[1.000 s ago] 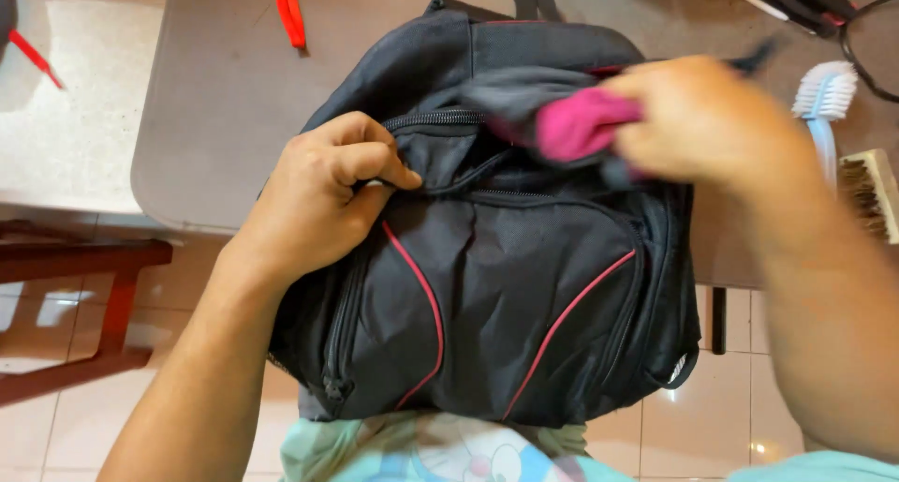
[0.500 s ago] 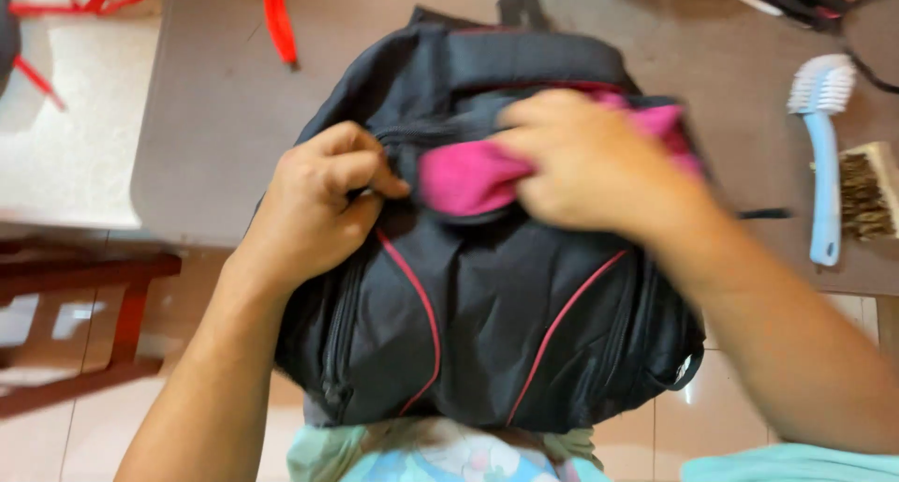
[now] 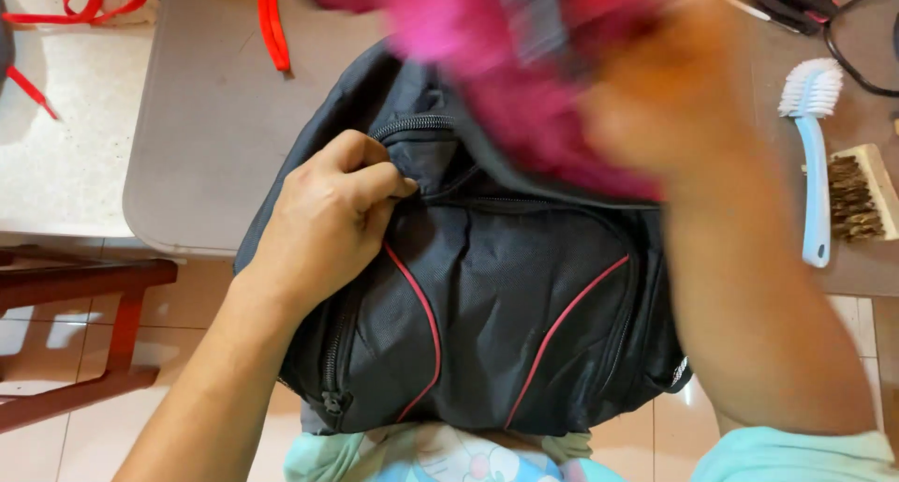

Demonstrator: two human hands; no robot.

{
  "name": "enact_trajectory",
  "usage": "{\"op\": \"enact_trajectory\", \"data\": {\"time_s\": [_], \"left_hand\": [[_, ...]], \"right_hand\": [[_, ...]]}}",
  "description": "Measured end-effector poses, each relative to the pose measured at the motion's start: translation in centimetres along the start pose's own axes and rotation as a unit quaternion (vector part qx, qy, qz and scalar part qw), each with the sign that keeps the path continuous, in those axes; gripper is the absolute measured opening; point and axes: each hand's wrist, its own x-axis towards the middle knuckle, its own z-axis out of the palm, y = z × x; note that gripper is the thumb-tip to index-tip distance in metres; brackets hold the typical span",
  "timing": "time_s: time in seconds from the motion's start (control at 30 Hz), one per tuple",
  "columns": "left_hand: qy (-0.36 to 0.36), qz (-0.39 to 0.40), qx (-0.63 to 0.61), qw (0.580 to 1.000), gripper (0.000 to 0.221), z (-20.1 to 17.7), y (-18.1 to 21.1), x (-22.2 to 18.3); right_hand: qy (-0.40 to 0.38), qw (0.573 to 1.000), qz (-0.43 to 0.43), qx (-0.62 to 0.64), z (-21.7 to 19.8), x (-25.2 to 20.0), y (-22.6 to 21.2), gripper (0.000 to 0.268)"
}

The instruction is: Cleaning the interior and exterior surfaces of a backpack using a cloth and a cleaning block.

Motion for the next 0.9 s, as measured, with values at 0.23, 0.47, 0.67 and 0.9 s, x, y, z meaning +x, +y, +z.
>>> {"op": "enact_trajectory", "data": {"time_s": [0.23, 0.47, 0.67, 0.9], "left_hand": [[0.032, 0.05, 0.003, 0.998, 0.02, 0.6, -1.3, -0.7], [0.036, 0.075, -0.044, 0.996, 0.013, -0.1, -0.9, -0.5], [0.028, 0.07, -0.049, 0.996, 0.016, -0.4, -0.4, -0.4], [-0.024, -0.038, -0.019, 0.999, 0.024, -1.4, 1.9, -0.9]], "right_hand": [[-0.367, 0.903, 0.07, -0.212, 5.4, -2.4, 0.3, 0.058], [-0.397, 0.805, 0.305, -0.318, -8.2, -3.3, -1.0, 0.058], [-0.298, 0.834, 0.334, -0.322, -13.3, -9.3, -0.5, 0.055], [-0.133, 0.845, 0.387, -0.345, -10.6, -15.3, -3.2, 0.062]]}}
